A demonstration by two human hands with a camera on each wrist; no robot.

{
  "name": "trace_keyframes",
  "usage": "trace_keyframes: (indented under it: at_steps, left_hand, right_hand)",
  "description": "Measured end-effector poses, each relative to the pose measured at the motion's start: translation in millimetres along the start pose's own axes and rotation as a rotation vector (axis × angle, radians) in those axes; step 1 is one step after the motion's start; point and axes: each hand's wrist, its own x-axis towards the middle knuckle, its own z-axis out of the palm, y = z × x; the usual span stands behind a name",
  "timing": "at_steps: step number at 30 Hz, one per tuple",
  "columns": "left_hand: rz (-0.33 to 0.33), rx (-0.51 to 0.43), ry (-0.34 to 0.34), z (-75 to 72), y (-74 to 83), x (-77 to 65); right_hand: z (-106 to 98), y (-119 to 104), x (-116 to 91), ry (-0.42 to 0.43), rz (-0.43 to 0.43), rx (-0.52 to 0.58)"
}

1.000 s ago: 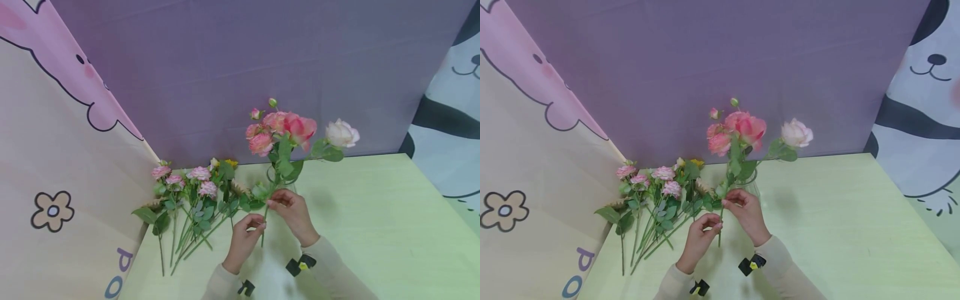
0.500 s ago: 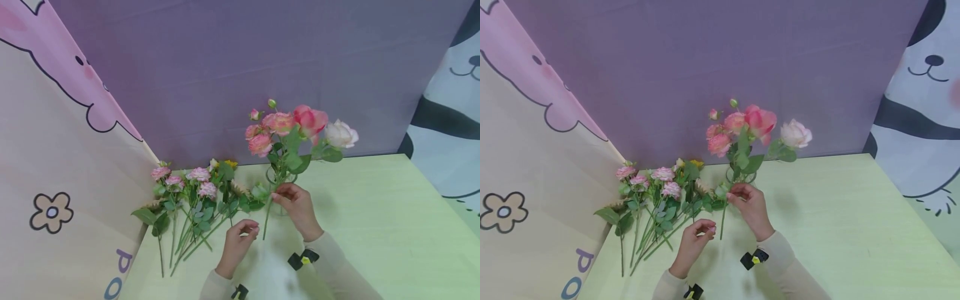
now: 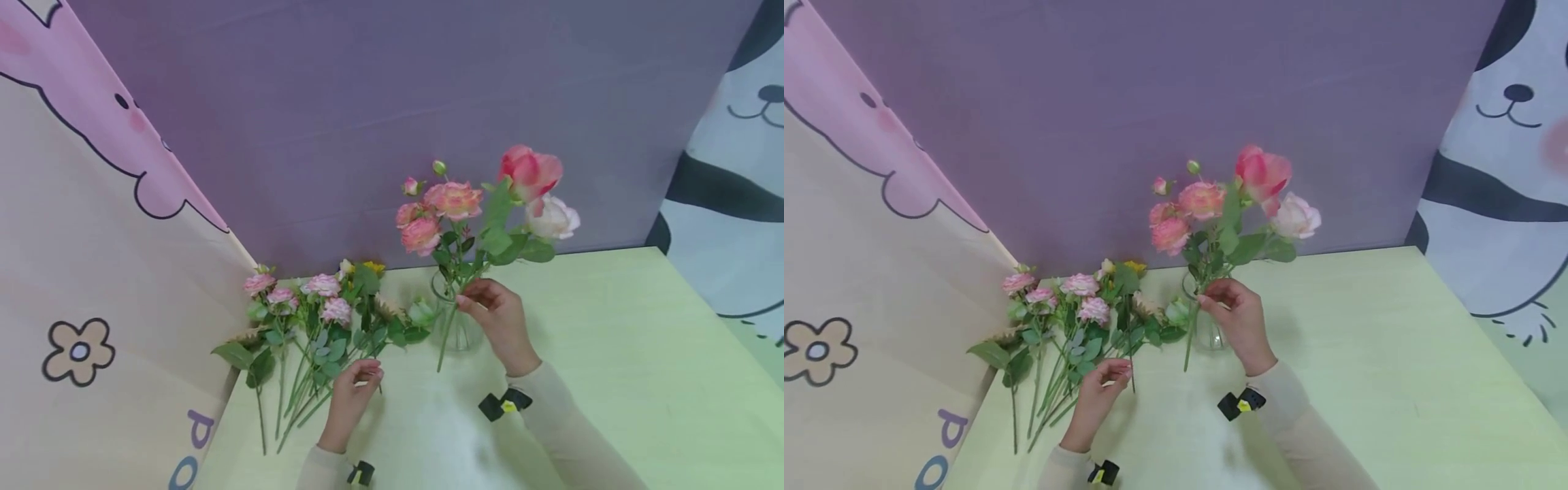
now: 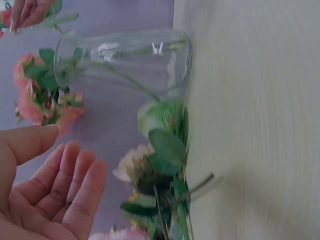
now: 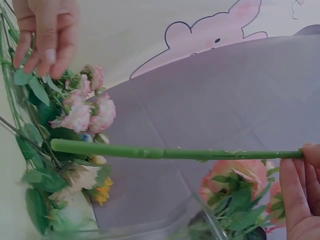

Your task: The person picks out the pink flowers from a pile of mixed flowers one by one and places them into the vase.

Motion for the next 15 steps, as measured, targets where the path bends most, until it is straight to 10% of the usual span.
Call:
trace_keyframes:
  at_steps: [15]
  left_hand:
    - [-0.098, 0.109, 0.150, -46.2, -19.7, 4.2]
  right_hand:
    - [-14.2, -17.2, 22.7, 0.040, -0.046, 0.160]
